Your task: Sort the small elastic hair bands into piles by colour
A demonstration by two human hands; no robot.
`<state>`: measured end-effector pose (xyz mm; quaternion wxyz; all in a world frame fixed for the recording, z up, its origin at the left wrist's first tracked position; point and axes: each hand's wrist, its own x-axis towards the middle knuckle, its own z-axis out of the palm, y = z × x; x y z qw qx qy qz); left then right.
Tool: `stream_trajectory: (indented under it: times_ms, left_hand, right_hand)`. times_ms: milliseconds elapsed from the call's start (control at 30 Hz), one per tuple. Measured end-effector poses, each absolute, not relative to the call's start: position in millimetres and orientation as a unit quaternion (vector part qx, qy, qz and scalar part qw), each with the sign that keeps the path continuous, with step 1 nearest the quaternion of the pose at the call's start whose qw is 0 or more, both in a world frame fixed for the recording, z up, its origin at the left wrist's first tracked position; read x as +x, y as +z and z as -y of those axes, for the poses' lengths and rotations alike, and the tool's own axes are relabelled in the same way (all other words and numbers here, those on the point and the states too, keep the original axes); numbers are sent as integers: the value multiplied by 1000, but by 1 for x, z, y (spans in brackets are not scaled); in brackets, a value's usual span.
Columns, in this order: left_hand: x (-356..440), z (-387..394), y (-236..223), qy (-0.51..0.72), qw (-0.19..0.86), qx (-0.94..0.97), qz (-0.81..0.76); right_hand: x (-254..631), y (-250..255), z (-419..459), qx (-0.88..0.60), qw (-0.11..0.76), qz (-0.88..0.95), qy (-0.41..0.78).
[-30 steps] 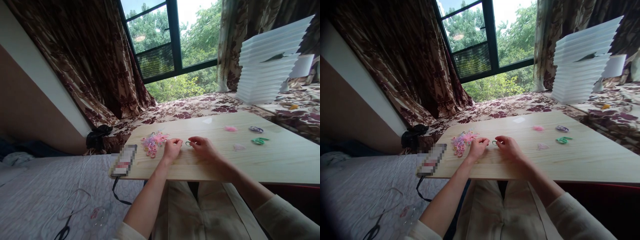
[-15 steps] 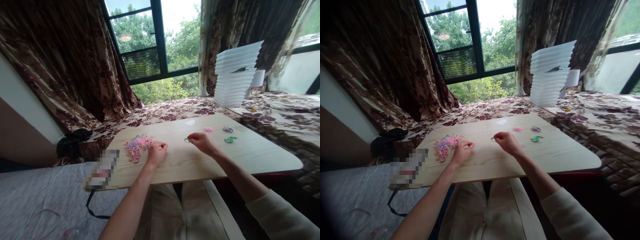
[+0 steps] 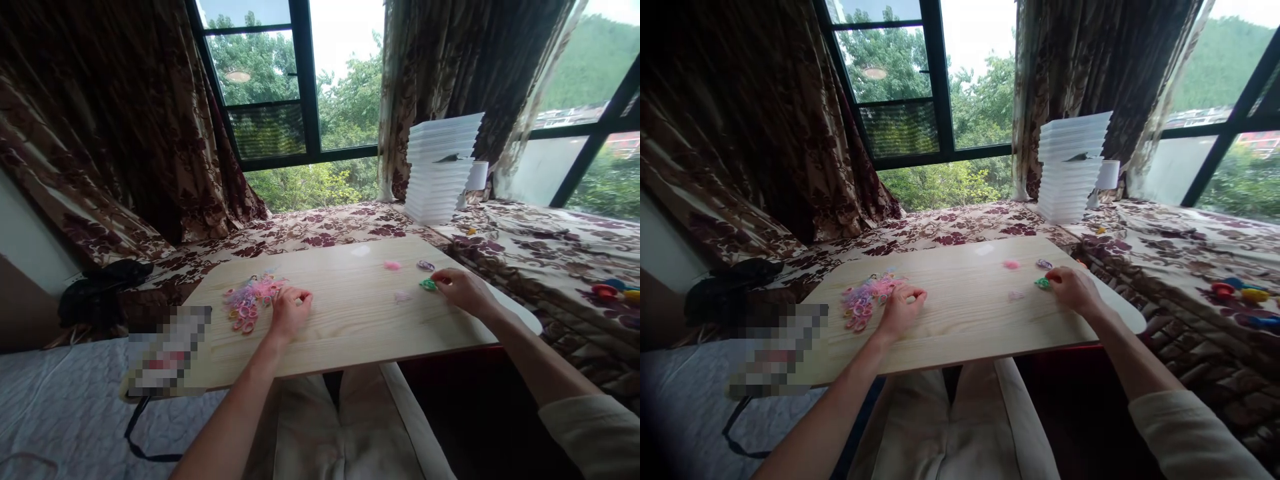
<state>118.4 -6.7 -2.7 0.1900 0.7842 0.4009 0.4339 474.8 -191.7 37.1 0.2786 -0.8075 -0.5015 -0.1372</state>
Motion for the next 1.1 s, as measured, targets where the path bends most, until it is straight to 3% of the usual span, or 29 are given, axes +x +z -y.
stream_trajectory:
  times_ms: [233, 500, 667, 1100]
  left_hand:
    - [118, 6, -1, 433, 208, 779, -404]
    - [116, 4, 2, 415, 204, 789, -405]
    - [114, 8, 7, 408, 222, 804, -371]
    - [113, 16, 15, 413, 290, 800, -324]
  right_hand:
    - [445, 60, 188, -782, 321, 517, -131]
    - [310, 26, 105, -630, 441, 636, 65]
    - [278, 12, 77, -619, 491, 602, 115]
    - [276, 7, 84, -619, 482, 610, 113]
